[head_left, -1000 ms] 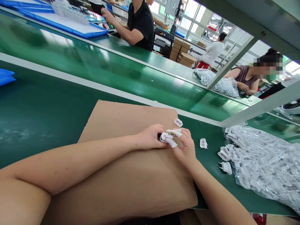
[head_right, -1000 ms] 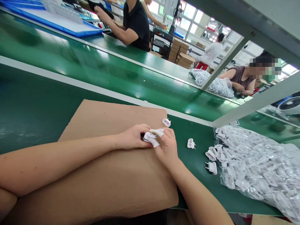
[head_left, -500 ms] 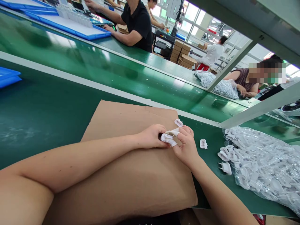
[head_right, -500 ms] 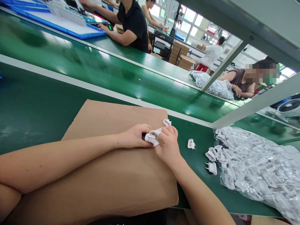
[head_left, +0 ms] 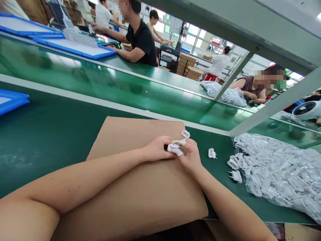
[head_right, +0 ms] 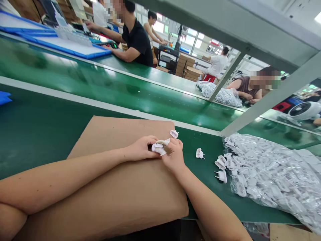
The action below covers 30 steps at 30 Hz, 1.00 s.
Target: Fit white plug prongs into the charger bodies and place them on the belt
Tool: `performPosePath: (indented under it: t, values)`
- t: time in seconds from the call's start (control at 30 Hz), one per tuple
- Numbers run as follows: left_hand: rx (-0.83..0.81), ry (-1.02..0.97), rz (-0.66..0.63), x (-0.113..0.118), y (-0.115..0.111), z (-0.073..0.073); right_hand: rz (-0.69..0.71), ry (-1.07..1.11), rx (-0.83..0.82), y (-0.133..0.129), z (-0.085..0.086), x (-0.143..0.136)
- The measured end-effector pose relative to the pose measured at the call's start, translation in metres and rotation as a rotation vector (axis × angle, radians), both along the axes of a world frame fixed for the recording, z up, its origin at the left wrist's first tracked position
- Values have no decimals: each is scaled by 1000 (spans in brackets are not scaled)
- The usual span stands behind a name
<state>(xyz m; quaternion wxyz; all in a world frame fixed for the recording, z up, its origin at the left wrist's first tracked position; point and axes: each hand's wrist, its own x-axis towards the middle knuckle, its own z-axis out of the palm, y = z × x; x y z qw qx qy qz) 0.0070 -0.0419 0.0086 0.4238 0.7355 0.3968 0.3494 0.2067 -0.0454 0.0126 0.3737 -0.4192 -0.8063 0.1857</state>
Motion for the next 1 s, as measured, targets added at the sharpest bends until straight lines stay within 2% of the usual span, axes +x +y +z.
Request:
performPosePath:
  t: [0.1,0.2,0.33,0.57,0.73,0.87,1.0]
  values:
    - [44,-2,0,2,-6,-3,-17,48,9,-5,-6,-2]
    - [104,99,2,2,-9,-6,-45,94,-18,-9,-9,-4]
    - [129,154,-49,3,-6,-6,18,152,-64,-6,-12,-3]
    - [232,200,-57,2,-7,-11,5,-94,110,-4,-18,3]
    - [437,295,-26,-4,-5,-18,-25,-134,213,-12,-14,-1]
    - [545,336,-20,-7,-3,-20,-99,-147,182,-18,-16,-7]
    - [586,348,-26,-8,-1,-22,-134,-63,115,-23,-18,-11]
